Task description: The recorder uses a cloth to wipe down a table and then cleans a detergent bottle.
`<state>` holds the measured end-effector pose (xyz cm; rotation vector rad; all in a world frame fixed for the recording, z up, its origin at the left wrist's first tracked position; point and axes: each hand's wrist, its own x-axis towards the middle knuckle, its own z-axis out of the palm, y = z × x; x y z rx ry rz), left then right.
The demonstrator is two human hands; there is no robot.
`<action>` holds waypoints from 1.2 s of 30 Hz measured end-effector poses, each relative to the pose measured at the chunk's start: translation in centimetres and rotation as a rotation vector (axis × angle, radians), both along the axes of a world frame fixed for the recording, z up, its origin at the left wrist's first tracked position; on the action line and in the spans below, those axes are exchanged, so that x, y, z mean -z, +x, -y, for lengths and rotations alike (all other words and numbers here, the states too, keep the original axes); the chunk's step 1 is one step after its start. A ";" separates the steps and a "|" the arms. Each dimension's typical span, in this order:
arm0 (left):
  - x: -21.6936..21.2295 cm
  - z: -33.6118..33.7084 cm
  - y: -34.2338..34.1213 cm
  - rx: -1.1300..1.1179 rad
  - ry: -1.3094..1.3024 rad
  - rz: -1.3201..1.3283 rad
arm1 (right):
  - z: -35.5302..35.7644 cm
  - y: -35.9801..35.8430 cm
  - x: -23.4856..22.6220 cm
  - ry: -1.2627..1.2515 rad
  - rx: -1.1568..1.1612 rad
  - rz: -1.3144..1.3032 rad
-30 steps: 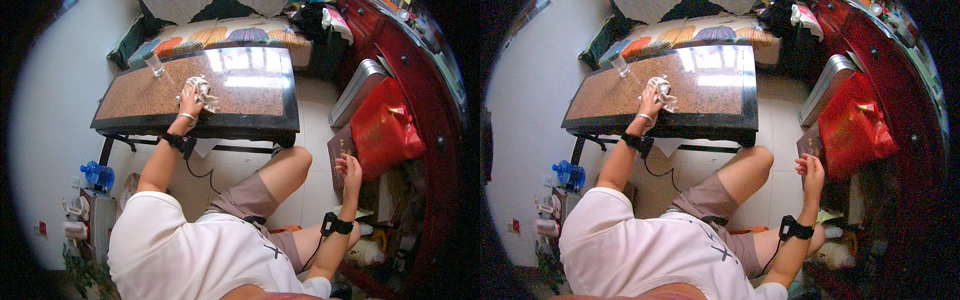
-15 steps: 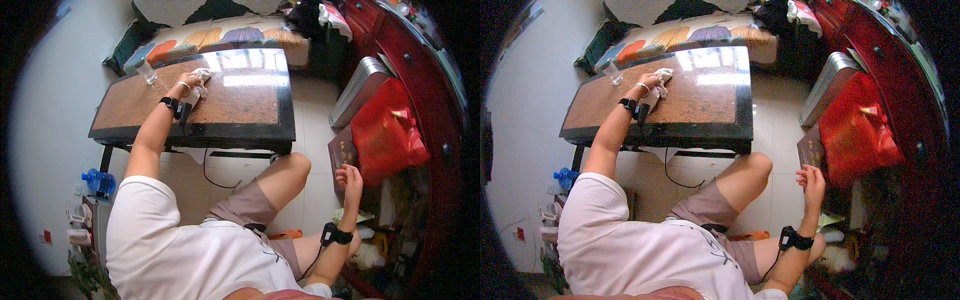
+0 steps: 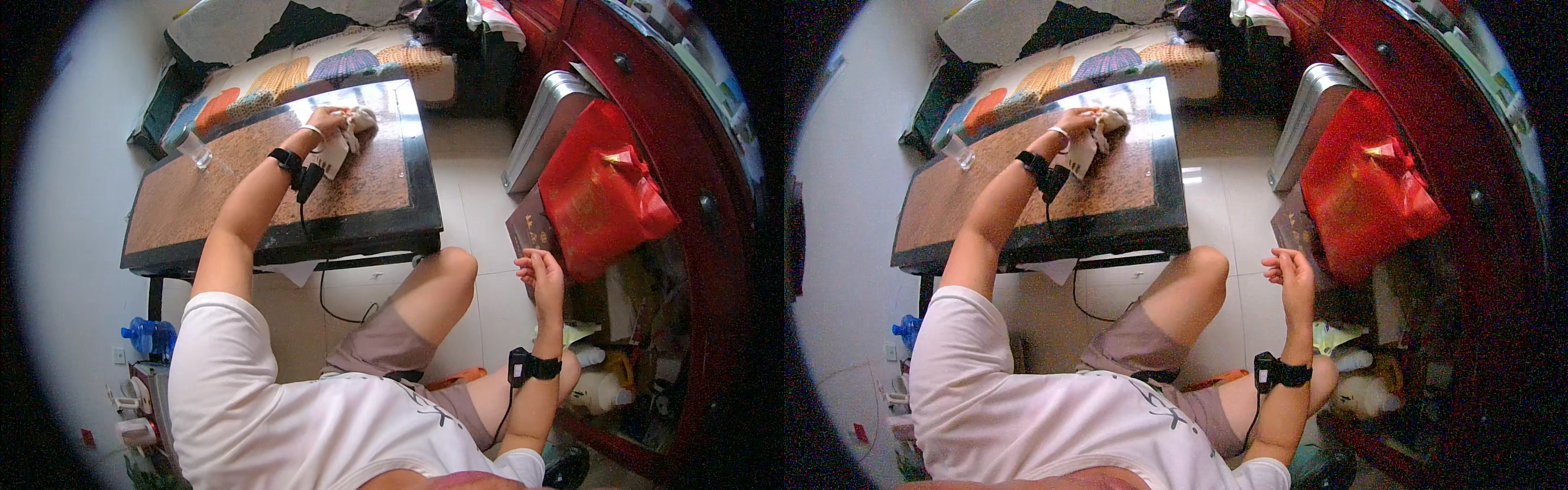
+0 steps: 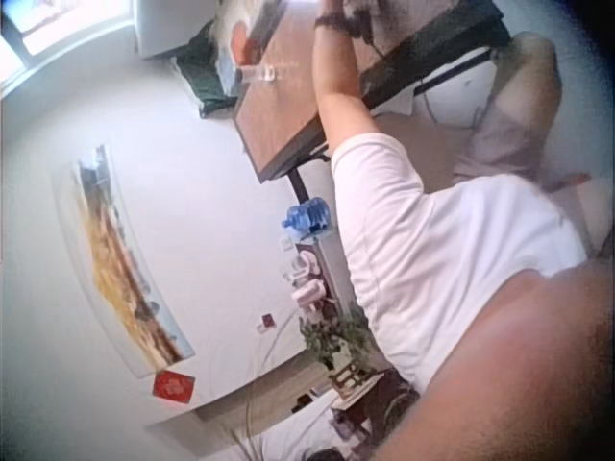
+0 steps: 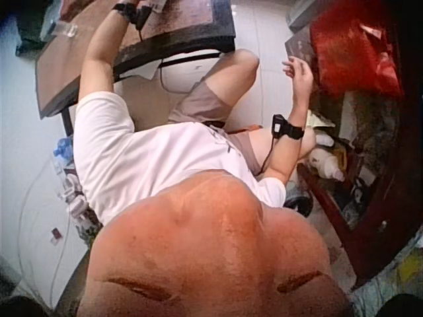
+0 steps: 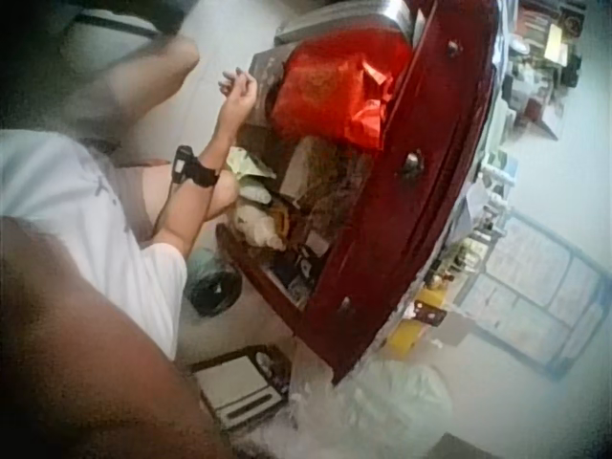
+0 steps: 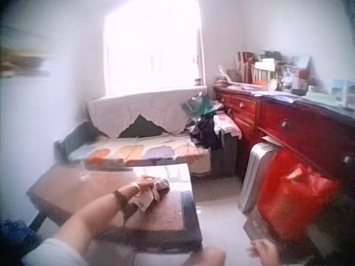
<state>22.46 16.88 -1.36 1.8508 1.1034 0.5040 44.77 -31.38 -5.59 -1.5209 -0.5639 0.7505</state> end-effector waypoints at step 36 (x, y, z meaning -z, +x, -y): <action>-1.0 5.4 8.1 0.335 0.089 -0.151 | 1.0 1.1 -0.9 -0.024 -0.045 0.108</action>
